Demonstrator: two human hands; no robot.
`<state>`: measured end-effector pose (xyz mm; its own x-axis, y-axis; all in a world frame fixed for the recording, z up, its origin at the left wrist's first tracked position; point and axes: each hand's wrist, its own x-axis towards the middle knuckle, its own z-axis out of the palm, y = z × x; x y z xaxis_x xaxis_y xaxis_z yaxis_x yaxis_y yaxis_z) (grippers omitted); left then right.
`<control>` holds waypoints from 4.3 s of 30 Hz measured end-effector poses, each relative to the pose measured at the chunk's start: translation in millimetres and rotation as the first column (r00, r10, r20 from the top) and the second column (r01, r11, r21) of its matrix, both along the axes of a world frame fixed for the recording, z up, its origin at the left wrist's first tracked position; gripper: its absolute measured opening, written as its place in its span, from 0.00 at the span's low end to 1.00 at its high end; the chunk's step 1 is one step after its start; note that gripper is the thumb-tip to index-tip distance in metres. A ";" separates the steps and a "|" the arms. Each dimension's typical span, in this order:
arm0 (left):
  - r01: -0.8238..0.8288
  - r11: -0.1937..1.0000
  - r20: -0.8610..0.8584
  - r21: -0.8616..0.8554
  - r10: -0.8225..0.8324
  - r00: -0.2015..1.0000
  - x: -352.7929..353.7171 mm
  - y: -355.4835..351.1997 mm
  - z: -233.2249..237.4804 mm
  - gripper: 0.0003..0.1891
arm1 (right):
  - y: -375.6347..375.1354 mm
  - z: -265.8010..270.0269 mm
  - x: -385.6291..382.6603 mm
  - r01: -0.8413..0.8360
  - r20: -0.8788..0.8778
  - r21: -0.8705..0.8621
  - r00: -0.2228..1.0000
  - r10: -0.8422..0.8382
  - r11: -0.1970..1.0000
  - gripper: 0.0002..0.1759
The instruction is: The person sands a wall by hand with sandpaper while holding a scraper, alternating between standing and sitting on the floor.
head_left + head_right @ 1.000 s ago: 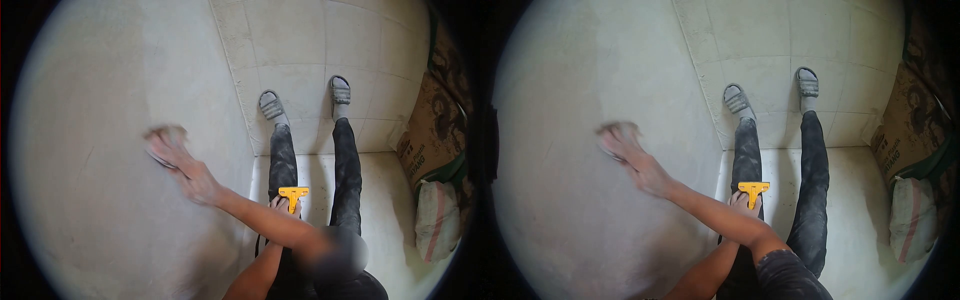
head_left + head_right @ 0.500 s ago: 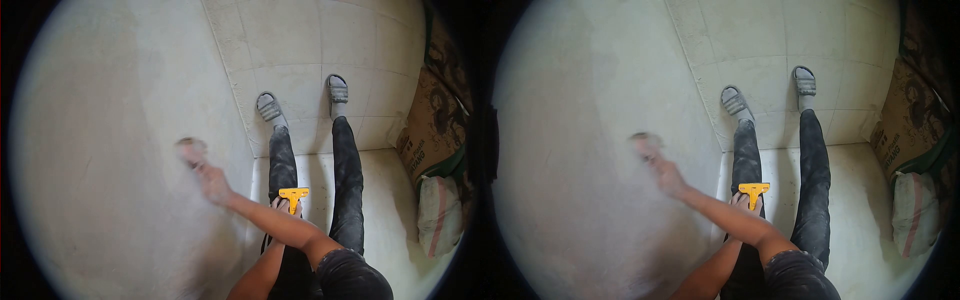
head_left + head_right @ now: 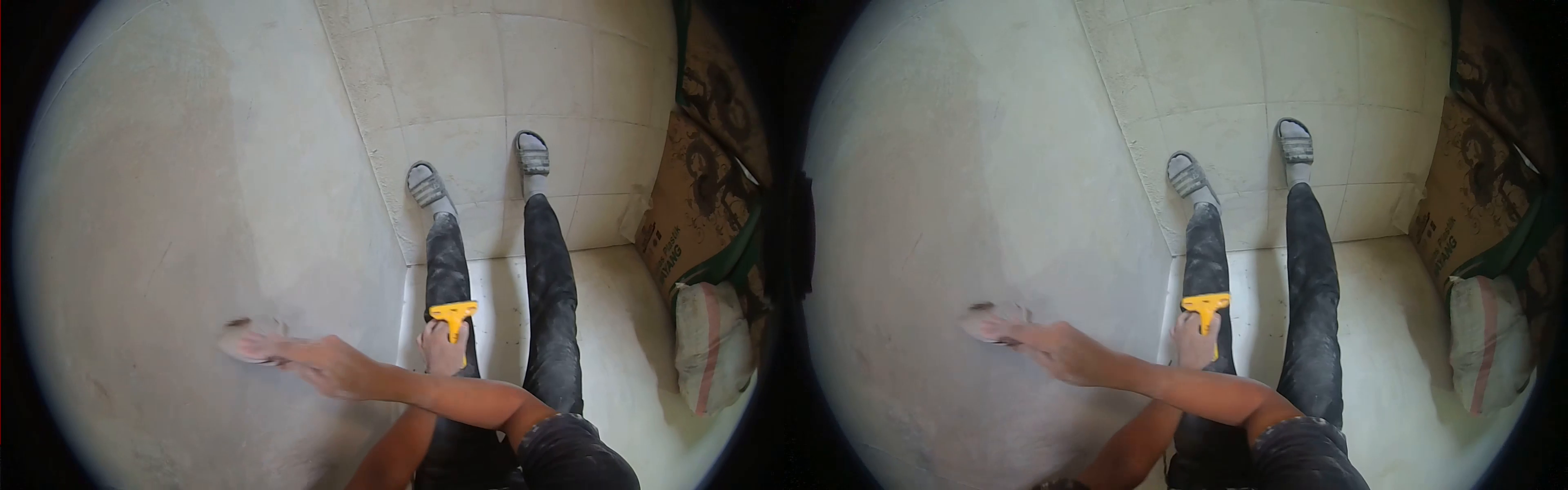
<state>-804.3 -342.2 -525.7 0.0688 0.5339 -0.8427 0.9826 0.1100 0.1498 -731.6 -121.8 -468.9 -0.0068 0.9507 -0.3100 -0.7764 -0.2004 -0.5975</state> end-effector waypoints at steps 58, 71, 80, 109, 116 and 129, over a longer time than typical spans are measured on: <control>-0.593 0.789 -0.500 0.157 0.582 0.642 -43.8 176.0 -255.5 0.33 | -189.7 -157.5 145.6 -0.156 0.130 -0.612 0.947 0.293 0.776 0.20; -0.673 0.718 -0.386 0.181 0.681 0.622 -22.7 199.0 -293.8 0.26 | -183.7 -165.4 148.9 -0.038 0.184 -0.641 0.962 0.202 0.766 0.21; -0.633 0.754 -0.349 0.177 0.649 0.676 3.8 240.1 -323.9 0.28 | -174.6 -161.9 147.7 -0.184 0.111 -0.637 0.939 0.325 0.748 0.22; -0.732 0.671 -0.353 0.120 0.718 0.600 -24.1 225.2 -383.8 0.28 | -157.1 -157.8 160.9 -0.212 0.054 -0.661 0.943 0.327 0.720 0.20; -0.810 0.551 -0.181 0.200 0.834 0.522 -10.9 200.7 -272.8 0.28 | -156.1 -164.0 154.5 -0.152 0.087 -0.710 0.950 0.300 0.687 0.22; -0.871 0.405 0.063 0.278 0.897 0.437 54.7 256.8 -204.9 0.27 | -149.4 -176.5 137.6 -0.102 0.184 -0.674 0.936 0.301 0.732 0.23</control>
<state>-749.6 -85.4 -730.6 -0.6242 0.4261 -0.6549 0.3670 0.8999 0.2357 -594.0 -271.2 -645.5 0.0007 0.5039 -0.8638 -0.5045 -0.7456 -0.4354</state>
